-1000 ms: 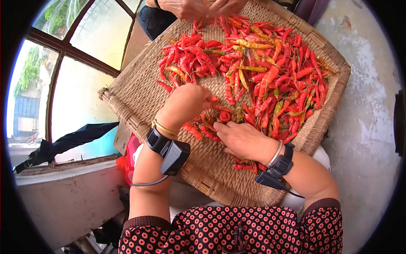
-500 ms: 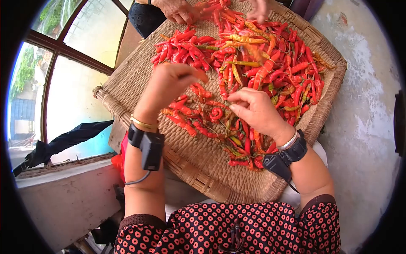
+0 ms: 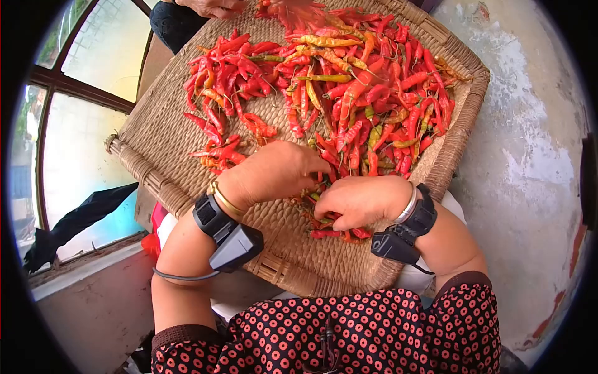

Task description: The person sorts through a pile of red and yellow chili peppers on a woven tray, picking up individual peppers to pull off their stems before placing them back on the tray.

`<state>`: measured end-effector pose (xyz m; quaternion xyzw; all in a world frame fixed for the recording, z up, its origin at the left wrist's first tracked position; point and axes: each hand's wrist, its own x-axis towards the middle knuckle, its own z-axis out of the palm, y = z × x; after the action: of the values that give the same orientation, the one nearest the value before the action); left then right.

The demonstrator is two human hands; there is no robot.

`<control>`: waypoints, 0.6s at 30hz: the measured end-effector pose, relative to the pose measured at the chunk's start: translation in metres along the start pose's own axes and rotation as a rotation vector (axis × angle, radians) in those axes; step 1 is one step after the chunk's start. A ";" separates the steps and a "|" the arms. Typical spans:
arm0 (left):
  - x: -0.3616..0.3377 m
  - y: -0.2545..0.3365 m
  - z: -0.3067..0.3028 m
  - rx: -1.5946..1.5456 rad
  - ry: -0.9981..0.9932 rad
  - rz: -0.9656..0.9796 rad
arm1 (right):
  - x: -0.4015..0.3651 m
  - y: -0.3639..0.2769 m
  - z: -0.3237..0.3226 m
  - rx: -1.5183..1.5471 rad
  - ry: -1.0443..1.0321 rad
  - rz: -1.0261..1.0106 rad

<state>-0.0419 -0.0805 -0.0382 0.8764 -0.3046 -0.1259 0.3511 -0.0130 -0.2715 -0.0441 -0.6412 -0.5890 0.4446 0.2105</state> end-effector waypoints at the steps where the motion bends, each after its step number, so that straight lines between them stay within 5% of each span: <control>1: 0.000 0.002 0.003 0.012 -0.083 -0.021 | 0.001 0.000 0.000 0.004 -0.004 0.003; 3: 0.000 0.003 0.004 0.019 -0.172 -0.037 | 0.004 -0.003 -0.002 -0.063 -0.128 0.213; 10: -0.004 0.004 0.001 0.196 -0.389 -0.177 | 0.009 0.004 -0.004 0.045 -0.195 0.245; 14: -0.007 0.001 0.003 0.163 -0.332 -0.203 | 0.008 0.008 0.000 0.028 -0.206 0.214; 18: -0.005 -0.001 -0.002 0.050 -0.192 -0.148 | -0.001 -0.003 -0.024 0.392 0.072 0.122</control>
<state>-0.0446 -0.0764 -0.0374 0.8888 -0.2743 -0.2274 0.2881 0.0052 -0.2658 -0.0291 -0.6380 -0.4432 0.5394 0.3249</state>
